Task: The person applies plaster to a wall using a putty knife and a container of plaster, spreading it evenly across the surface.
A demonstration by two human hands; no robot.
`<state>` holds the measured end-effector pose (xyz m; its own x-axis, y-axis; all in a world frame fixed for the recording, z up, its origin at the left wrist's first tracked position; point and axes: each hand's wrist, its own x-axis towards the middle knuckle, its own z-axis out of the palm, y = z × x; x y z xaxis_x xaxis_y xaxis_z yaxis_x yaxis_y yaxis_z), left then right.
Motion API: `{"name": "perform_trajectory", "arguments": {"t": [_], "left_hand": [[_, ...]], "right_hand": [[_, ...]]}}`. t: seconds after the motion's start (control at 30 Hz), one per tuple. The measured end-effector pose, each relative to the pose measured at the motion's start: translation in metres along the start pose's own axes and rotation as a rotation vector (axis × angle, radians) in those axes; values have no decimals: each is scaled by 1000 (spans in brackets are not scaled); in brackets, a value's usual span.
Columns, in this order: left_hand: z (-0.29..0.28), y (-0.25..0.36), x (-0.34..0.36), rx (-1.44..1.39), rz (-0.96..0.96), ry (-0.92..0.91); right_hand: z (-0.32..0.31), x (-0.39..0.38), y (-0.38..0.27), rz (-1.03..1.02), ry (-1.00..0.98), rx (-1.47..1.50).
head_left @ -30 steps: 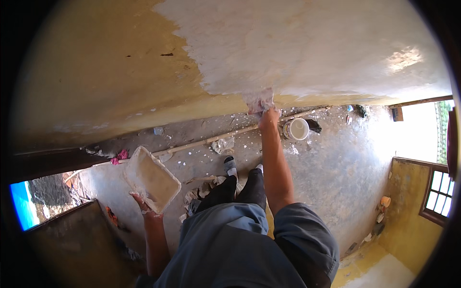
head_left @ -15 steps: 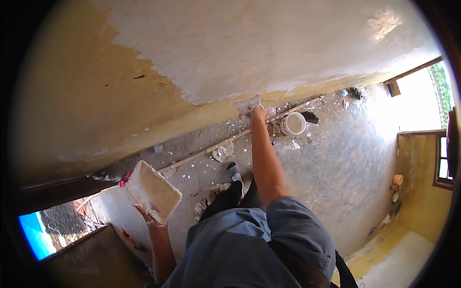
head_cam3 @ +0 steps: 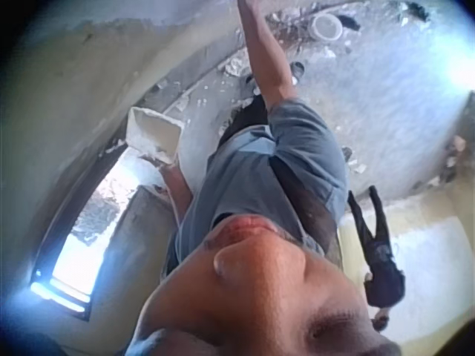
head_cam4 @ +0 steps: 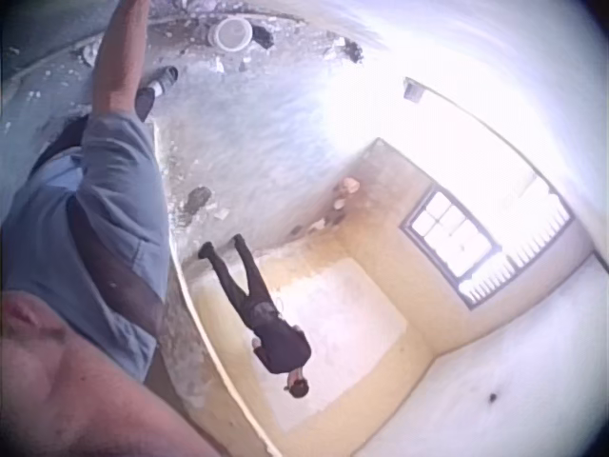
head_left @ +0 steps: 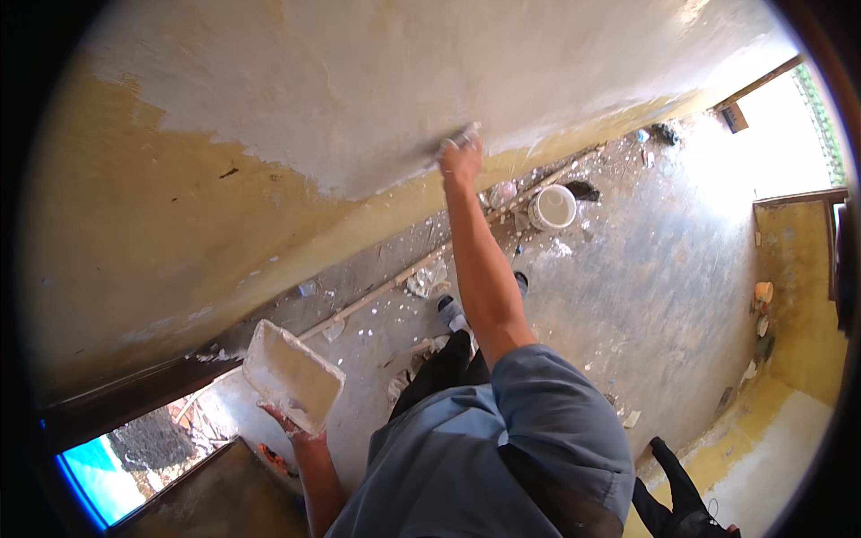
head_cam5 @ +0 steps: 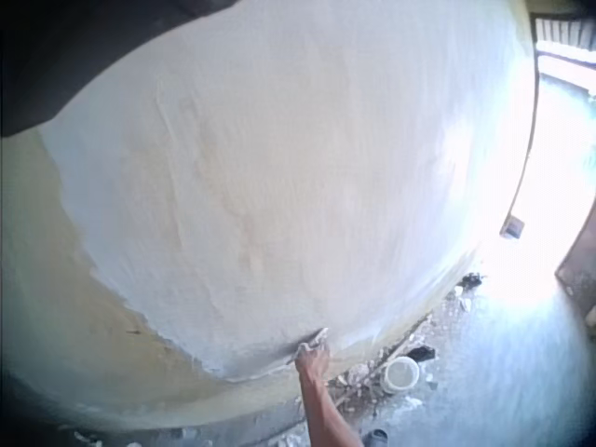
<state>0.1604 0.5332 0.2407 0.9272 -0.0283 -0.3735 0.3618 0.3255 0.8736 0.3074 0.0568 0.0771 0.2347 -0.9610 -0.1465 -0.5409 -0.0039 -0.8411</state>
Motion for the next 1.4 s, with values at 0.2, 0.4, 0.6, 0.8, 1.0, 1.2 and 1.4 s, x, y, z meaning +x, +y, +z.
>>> {"name": "perform_trajectory", "arguments": {"t": [0.2,0.4,0.6,0.8,1.0,1.2,1.4], "left_hand": [[35,10,-4,-91,-28,35],[39,3,-4,-100,-114,69],[60,8,-10,-125,-81,98],[30,-3,-3,410,162,-63],[25,-8,-16,20,-46,152],[41,-3,-13,-117,-62,-24],[38,0,-14,-190,-132,31]], "right_hand": [[-26,-24,64,129,-96,636],[-63,-50,-85,-357,-72,252],[-59,-47,46,50,-259,701],[-16,72,156,535,36,1091],[-31,52,45,456,-137,1089],[-88,-94,-88,-413,-132,513],[-43,-76,35,170,-280,782]]}}
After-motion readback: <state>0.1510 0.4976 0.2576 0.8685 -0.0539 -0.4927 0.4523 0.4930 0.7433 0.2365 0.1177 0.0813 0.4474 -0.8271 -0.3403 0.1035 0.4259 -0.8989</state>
